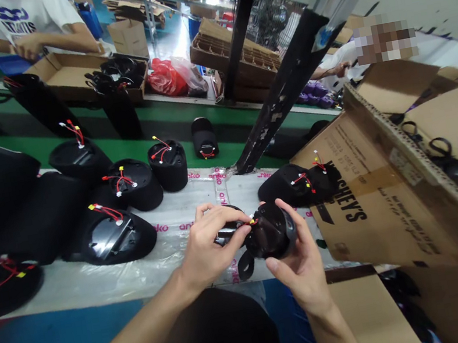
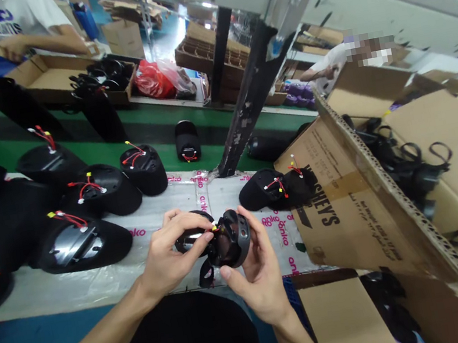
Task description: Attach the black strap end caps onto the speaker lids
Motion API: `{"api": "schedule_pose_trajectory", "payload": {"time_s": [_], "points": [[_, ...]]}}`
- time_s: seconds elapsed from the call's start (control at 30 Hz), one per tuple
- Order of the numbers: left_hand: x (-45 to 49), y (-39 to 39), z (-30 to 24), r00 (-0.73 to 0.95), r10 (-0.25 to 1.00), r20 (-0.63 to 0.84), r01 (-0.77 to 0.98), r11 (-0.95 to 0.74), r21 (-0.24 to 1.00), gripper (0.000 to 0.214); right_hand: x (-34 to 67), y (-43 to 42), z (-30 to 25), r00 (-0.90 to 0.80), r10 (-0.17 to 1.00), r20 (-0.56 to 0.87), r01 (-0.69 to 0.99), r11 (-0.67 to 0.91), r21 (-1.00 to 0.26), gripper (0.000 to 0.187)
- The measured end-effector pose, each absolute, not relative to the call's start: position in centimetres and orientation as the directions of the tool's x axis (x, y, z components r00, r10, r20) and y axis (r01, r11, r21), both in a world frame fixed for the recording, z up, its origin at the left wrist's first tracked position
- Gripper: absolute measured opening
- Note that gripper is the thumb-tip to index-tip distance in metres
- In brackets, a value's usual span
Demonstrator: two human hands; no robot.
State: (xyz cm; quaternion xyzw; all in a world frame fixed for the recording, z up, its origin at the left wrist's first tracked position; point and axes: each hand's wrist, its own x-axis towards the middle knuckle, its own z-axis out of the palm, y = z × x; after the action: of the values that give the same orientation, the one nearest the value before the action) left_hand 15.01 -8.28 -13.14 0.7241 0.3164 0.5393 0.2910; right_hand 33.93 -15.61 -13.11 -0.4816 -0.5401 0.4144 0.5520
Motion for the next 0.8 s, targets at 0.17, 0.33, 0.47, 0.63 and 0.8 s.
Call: {"api": "schedule_pose_trajectory", "payload": {"time_s": [0.17,0.33,0.47,0.63,0.8], "points": [[15.5,-8.5,-13.2,0.163,0.81,0.564,0.133,-0.584,0.8,0.007,34.3,-15.7,-13.2,0.051,0.975,0.215,0.077,0.211,-0.974,0.086],[14.7,-8.0,-12.5,0.275,0.773,0.571,0.141,-0.62,0.772,0.005,35.4,-15.2,-12.5,-0.073,0.965,0.252,0.06,0.257,-0.965,0.084],[14.1,-7.4,-12.0,0.405,0.742,0.534,0.138,-0.627,0.767,0.007,36.6,-14.8,-12.0,-0.196,0.954,0.226,0.047,0.24,-0.97,0.084],[14.3,-7.3,-12.2,0.355,0.765,0.537,0.205,-0.624,0.754,0.011,38.0,-14.2,-11.6,-0.242,0.947,0.213,0.118,0.247,-0.962,0.091],[14.1,-7.4,-12.6,0.431,0.668,0.606,0.25,-0.734,0.631,0.005,38.7,-13.4,-11.5,-0.206,0.959,0.197,0.316,0.255,-0.914,0.096]]}}
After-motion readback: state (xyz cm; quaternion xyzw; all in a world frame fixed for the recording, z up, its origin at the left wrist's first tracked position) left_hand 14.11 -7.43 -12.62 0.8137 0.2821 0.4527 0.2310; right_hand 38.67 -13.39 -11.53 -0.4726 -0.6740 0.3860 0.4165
